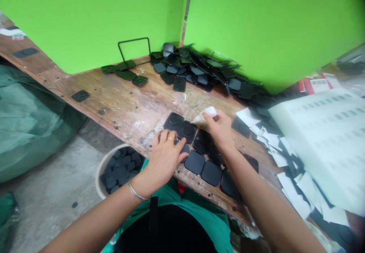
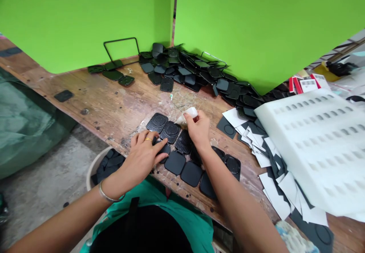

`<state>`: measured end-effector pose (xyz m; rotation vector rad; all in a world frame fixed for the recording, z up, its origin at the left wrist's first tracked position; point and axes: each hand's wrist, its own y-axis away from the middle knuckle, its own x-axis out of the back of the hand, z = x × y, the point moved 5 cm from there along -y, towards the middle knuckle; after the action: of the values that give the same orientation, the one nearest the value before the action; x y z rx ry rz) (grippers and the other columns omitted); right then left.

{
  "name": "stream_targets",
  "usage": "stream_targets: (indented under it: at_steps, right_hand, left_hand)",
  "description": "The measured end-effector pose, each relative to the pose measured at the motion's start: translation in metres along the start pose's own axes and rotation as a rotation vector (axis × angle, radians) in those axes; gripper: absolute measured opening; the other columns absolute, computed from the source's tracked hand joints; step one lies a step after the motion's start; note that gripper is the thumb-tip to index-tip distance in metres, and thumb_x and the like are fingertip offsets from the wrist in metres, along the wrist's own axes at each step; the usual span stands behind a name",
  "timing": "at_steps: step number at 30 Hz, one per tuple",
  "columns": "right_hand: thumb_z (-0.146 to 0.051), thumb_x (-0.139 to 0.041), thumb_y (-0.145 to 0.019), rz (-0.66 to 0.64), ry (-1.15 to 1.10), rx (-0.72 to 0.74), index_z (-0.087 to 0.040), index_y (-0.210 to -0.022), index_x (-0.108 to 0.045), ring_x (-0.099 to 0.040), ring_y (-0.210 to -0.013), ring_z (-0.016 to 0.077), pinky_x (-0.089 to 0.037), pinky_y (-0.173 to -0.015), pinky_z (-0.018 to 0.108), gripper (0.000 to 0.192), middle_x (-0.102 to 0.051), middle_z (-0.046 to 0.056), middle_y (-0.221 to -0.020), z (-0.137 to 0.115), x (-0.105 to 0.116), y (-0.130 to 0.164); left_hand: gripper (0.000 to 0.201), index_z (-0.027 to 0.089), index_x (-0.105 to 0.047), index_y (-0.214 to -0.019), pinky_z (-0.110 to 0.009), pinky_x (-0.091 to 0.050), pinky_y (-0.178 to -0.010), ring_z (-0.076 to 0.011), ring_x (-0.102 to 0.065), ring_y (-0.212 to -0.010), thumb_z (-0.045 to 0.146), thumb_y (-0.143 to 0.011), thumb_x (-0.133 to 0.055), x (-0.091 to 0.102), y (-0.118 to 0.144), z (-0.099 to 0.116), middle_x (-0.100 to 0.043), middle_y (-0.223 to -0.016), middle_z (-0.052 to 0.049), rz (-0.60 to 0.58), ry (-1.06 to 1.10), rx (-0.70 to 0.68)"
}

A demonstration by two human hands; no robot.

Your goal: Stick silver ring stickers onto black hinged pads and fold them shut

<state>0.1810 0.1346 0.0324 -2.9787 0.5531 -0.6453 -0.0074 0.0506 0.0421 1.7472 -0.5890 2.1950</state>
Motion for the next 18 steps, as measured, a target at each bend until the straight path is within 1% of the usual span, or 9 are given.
stream_targets:
  at_steps: [3, 6, 8, 11, 14, 18]
  right_hand:
    - [-0.044, -0.062, -0.072, -0.011, 0.067, 0.062, -0.018, -0.072, -0.06, -0.048, -0.058, 0.0153, -0.038, -0.059, 0.029, 0.026, -0.055, -0.002, -0.059, -0.006, 0.001, 0.002]
    - [-0.043, -0.061, -0.073, -0.033, 0.153, 0.118, -0.018, -0.075, -0.061, -0.05, -0.062, 0.0163, -0.039, -0.062, 0.03, 0.026, -0.057, 0.0, -0.065, -0.014, 0.007, 0.007]
    - [-0.043, -0.061, -0.075, -0.053, 0.208, 0.133, -0.018, -0.076, -0.061, -0.051, -0.063, 0.0167, -0.039, -0.063, 0.03, 0.025, -0.059, 0.001, -0.067, -0.019, 0.013, 0.012]
    - [-0.043, -0.061, -0.076, -0.109, 0.255, 0.122, -0.019, -0.074, -0.061, -0.05, -0.062, 0.0164, -0.037, -0.061, 0.029, 0.024, -0.058, 0.0, -0.066, -0.024, 0.018, 0.022]
    - [-0.043, -0.06, -0.077, -0.182, 0.226, 0.104, -0.019, -0.074, -0.061, -0.047, -0.059, 0.0153, -0.035, -0.058, 0.028, 0.025, -0.055, -0.001, -0.062, -0.028, 0.012, 0.032]
    - [-0.041, -0.059, -0.079, -0.23, 0.193, 0.152, -0.018, -0.077, -0.062, -0.047, -0.059, 0.0146, -0.035, -0.058, 0.028, 0.024, -0.057, -0.001, -0.064, -0.036, -0.008, 0.036]
  left_hand:
    - [0.039, 0.022, -0.067, -0.122, -0.049, -0.037, -0.095, -0.0351, -0.044, -0.115, 0.041, -0.089, -0.064, 0.0, 0.0, 0.0, -0.055, -0.122, -0.015, -0.001, -0.008, -0.006]
    - [0.038, 0.021, -0.067, -0.122, -0.049, -0.036, -0.096, -0.0351, -0.044, -0.114, 0.041, -0.089, -0.063, 0.001, 0.0, 0.0, -0.055, -0.121, -0.016, -0.007, -0.013, -0.013]
    - [0.038, 0.021, -0.068, -0.121, -0.05, -0.036, -0.096, -0.0352, -0.044, -0.114, 0.041, -0.09, -0.063, 0.001, 0.0, 0.0, -0.055, -0.121, -0.016, -0.008, -0.013, -0.018]
    - [0.038, 0.02, -0.068, -0.12, -0.05, -0.036, -0.097, -0.035, -0.044, -0.114, 0.041, -0.09, -0.062, 0.002, -0.001, 0.0, -0.055, -0.12, -0.015, -0.004, -0.006, -0.023]
    - [0.038, 0.02, -0.067, -0.121, -0.049, -0.036, -0.097, -0.0344, -0.045, -0.114, 0.041, -0.09, -0.063, 0.002, -0.002, 0.0, -0.055, -0.12, -0.016, -0.003, -0.003, -0.027]
    - [0.039, 0.019, -0.067, -0.122, -0.049, -0.036, -0.097, -0.0342, -0.045, -0.114, 0.04, -0.089, -0.064, 0.001, -0.002, 0.0, -0.055, -0.119, -0.016, -0.007, -0.004, -0.032]
